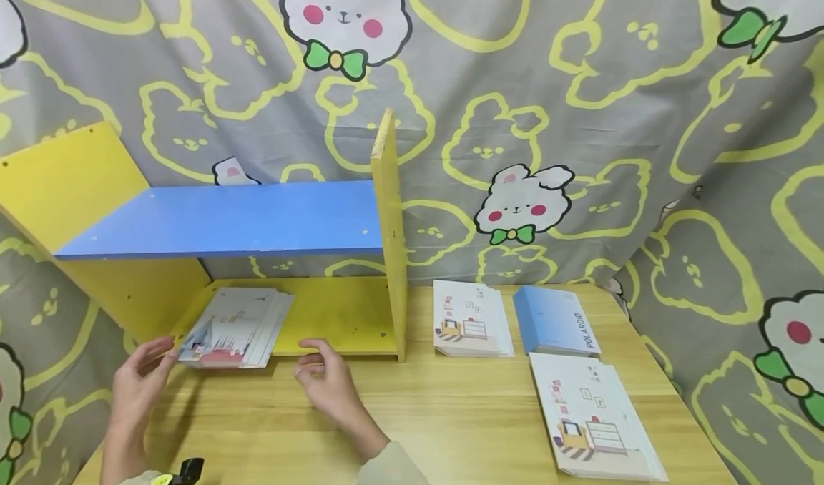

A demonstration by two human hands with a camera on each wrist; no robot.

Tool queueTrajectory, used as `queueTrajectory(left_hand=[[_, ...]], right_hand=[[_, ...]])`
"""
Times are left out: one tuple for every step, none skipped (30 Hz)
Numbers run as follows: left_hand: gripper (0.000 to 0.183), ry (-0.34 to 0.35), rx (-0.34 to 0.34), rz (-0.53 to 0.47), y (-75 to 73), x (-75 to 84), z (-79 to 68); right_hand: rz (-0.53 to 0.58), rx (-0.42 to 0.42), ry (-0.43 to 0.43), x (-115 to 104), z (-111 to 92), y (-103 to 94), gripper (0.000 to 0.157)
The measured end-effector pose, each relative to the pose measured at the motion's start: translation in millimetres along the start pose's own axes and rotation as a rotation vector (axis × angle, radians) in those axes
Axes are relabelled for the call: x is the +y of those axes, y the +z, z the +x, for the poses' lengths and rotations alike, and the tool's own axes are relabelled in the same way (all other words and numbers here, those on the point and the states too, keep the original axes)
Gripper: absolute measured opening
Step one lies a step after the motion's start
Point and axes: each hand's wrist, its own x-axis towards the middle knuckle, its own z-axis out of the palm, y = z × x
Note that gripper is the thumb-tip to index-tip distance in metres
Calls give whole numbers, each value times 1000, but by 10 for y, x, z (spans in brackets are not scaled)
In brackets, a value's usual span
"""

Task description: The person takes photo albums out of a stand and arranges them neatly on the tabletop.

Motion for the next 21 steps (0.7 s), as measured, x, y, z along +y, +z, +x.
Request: queueTrajectory(left_hand=[[35, -7, 2, -3, -5, -19, -5], [35, -11, -2, -6, -10, -37, -8], [36, -11, -11, -4, -15, -54, -11], [37, -8, -23, -3, -20, -70, -12], [38, -5, -37, -5, -24, -84, -13], [39, 1, -53, -2, -29, -96, -16], [40, 6, -66, 2, -28, -107, -15], [41, 9, -76, 3, -24, -116, -12], [41, 14, -87, 7, -22, -124, -12], [42, 19, -98, 7, -18, -131, -10], [42, 21, -108, 7, -15, -137, -7], [42, 22, -118, 9, -12, -143, -5], [43, 17, -128, 6, -8, -149, -2], [44, 13, -141, 3, -5, -155, 3], [45, 7, -155, -1, -2, -163, 10], [45, 0, -165, -3, 0, -169, 14], [46, -8, -170, -2, 4, -175, 19], [47, -14, -177, -2, 7, -182, 22], [47, -18, -182, -2, 11, -190, 24], [48, -20, -186, -1, 15, -198, 24], [48, -21, -188, -5, 19, -205, 22]], right_hand=[[1, -2, 3, 2, 3, 15, 39], [1, -4, 6, 3, 9, 30, 39], [5, -5, 9, 5, 14, 45, 39], [7, -5, 13, 8, 20, 59, 39], [11, -6, 16, 11, 26, 74, 39], [17, -8, 21, 17, 33, 90, 39], [23, -8, 25, 26, 42, 103, 39], [31, -9, 30, 34, 52, 117, 40], [38, -10, 37, 44, 60, 132, 40], [42, -9, 43, 57, 70, 149, 40], [52, -10, 51, 68, 78, 165, 40], [60, -11, 58, 78, 86, 181, 40], [67, -9, 65, 88, 94, 197, 40], [74, -8, 71, 96, 100, 211, 40], [80, -9, 71, 106, 106, 224, 40], [86, -9, 75, 114, 112, 236, 41], [93, -10, 78, 119, 117, 248, 41], [97, -10, 79, 124, 121, 259, 41], [103, -12, 80, 132, 127, 271, 41], [107, -15, 80, 139, 132, 283, 41], [113, -17, 78, 148, 136, 296, 41]])
